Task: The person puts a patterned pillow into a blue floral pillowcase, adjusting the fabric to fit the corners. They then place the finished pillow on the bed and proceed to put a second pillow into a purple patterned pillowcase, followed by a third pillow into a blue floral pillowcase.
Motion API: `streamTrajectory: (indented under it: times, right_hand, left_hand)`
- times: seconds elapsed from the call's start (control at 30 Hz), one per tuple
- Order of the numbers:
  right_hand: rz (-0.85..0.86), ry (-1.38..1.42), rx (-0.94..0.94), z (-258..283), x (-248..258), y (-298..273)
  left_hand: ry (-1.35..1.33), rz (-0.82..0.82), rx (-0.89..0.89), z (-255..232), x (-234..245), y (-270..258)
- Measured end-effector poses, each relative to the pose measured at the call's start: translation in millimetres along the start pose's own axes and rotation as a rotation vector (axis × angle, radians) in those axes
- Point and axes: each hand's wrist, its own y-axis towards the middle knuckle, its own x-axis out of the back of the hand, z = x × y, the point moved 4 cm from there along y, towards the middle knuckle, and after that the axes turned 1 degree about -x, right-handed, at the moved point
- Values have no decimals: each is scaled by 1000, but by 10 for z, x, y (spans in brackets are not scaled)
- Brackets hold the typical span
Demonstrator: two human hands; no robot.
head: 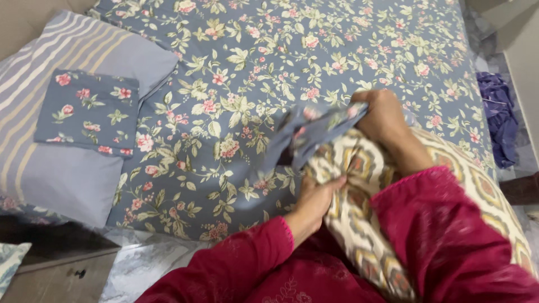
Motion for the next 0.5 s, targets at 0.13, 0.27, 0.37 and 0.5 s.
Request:
streamTrajectory:
  times: [0.13,0.27,0.37,0.5]
  right_hand:
    - [68,-68,-35,-85,441,195]
    - [189,-105,97,-217,737,128]
    - [342,53,-302,-518,641,-171]
    - [293,248,-297,-632,432,-693]
  left_hand:
    - [10,-98,75,-503,-234,341]
    - [27,100,-45,-859,-191,511]
    - [173,180,-192,-896,-46,525]
    - [265,330,-93,-538,230,395]
